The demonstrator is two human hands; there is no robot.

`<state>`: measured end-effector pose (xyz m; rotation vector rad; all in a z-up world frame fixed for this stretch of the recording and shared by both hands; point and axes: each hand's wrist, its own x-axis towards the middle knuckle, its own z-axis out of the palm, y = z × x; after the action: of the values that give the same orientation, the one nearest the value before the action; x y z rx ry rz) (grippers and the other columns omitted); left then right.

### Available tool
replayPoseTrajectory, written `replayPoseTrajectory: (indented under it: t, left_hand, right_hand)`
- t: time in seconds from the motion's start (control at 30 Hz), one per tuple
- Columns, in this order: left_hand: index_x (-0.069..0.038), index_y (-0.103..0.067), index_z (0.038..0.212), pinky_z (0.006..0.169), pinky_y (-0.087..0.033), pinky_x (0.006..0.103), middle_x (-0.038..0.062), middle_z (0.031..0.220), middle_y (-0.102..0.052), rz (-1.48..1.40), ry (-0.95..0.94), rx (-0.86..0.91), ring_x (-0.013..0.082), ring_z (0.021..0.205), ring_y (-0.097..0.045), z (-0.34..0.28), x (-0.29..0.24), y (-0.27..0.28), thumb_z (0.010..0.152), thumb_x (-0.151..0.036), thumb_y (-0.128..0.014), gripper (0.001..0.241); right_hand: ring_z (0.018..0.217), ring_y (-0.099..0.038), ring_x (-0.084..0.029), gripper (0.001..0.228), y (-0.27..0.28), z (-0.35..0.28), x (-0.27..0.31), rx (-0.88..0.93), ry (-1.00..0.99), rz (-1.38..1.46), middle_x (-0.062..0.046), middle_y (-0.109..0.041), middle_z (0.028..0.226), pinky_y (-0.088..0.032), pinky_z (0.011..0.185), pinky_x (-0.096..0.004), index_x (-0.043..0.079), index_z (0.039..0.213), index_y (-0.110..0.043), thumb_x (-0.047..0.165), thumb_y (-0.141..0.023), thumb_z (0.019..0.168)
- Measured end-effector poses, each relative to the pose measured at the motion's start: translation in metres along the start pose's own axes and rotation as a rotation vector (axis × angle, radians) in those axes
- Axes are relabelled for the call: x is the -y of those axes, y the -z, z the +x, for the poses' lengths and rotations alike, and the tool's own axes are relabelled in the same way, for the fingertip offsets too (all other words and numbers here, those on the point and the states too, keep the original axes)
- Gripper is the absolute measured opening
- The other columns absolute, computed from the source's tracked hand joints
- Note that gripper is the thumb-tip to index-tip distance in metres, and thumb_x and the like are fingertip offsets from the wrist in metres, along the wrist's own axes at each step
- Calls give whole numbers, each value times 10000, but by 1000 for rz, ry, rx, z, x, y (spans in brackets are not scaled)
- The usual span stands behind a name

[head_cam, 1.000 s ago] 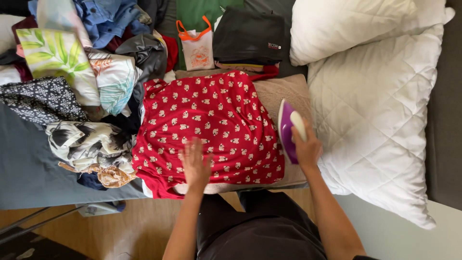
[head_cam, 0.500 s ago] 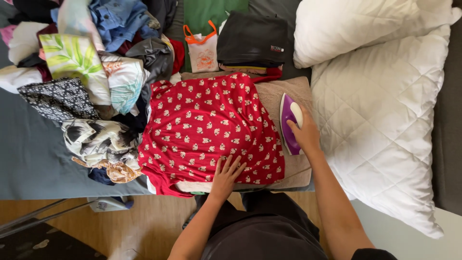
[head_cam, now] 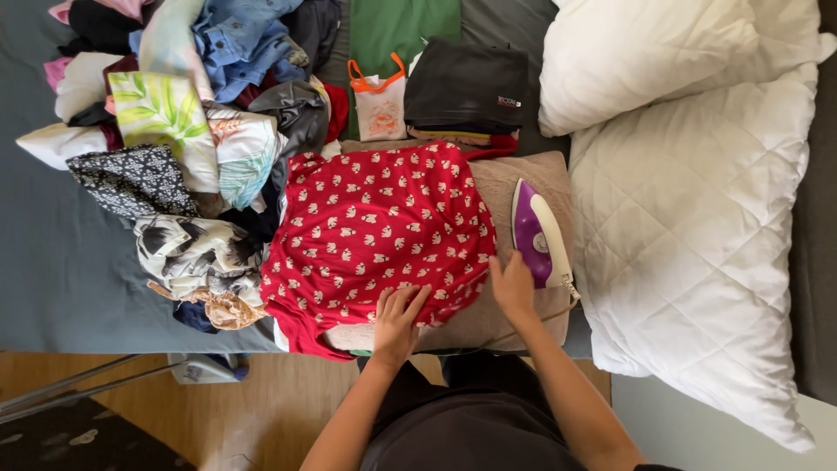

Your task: The person irons a red patterned top on a bed using a purple iron. They smooth the fabric, iron the main body and sleeves, and flip the garment to iron the other side.

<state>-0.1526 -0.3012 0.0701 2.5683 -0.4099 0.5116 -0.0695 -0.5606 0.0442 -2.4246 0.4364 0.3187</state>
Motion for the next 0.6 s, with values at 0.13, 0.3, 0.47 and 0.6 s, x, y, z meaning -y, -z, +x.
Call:
replayPoseTrajectory:
  t: [0.13,0.3,0.47,0.6]
  left_hand:
    - [-253,-613,1437,1012,-451,423,40,1121,-616,-73,-61,-23,245,1035,-622,11,-2,22,807,-156,-468,653]
    - [-261,-631,1419,895,-521,376,27,1097,-578,-175,-61,-3,229,963,-617,4,0,19,827,-233,-447,620]
    - [-236,-683,1363,795,-546,366,40,997,-565,-131,-27,-132,235,821,-602,31,-13,59,924,-131,-476,497]
    - [-247,-692,1344,630,-559,324,-1,799,-548,-76,-3,-164,212,637,-587,32,-8,65,1006,-122,-458,429]
  right_hand:
    - [1173,-627,-440,848,-55,12,-23,104,-194,143,-296,-621,1247,-526,928,-536,-30,1311,-492,647,-739,865]
    - [807,-537,-253,858,-94,42,-36,470,-526,782,-152,-554,1036,-356,525,-356,-21,1331,-558,706,-702,899]
    - [592,-515,-135,331,17,-7,87,357,-521,1381,-47,-593,831,-392,520,-226,109,966,-612,345,-811,849]
    - [806,-735,-243,110,42,5,57,152,-379,1649,-84,-737,964,-602,712,-321,176,862,-663,134,-760,892]
